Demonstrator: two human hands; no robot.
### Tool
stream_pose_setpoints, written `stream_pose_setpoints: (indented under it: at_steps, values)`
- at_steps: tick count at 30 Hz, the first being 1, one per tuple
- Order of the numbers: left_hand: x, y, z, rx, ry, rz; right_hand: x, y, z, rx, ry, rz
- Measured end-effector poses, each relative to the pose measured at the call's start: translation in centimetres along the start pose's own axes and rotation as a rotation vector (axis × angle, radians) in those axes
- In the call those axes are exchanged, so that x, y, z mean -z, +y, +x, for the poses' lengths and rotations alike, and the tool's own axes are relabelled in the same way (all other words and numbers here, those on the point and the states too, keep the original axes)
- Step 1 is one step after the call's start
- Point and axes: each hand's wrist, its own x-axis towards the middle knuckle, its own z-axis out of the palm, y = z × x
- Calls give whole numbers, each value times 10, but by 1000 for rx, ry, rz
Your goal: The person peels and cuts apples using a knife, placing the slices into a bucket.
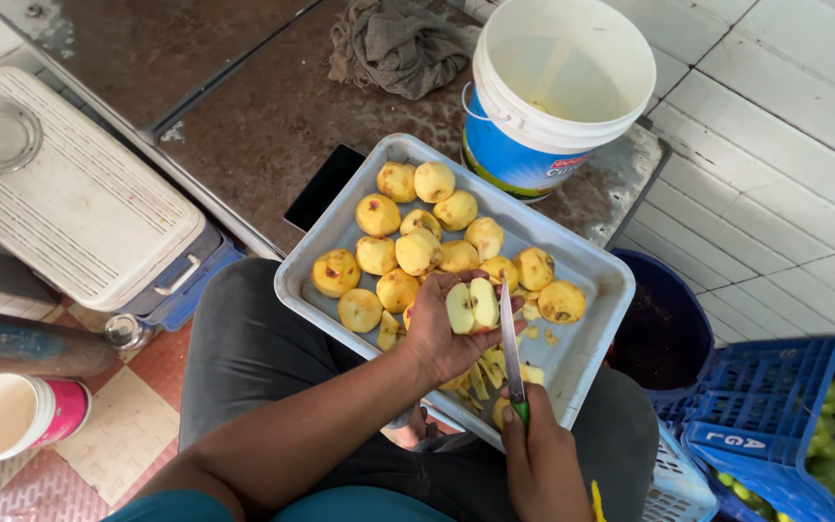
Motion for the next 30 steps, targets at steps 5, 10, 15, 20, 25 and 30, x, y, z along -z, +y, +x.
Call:
stream_pose_setpoints:
  at_steps: [5, 10, 15, 20, 25, 30]
  values:
    - [-3, -3, -10, -223, -29, 213, -8, -2, 9, -42, -62, -59]
    - [1, -8, -6, -294, -104, 299, -18, 19, 14, 70, -36, -115]
    - [-2, -10, -6, -277, -83, 311, -16, 18, 15, -26, -120, -27]
    - [-1, -20, -1, -247, -20, 237, -16, 5, 18, -144, -188, 127]
    - [1, -20, -9, -220, -109, 324, -19, 1, 33, -20, -197, 272]
    - [-9, -5, -20, 60, -175, 284, -16, 3, 33, -10, -219, 256]
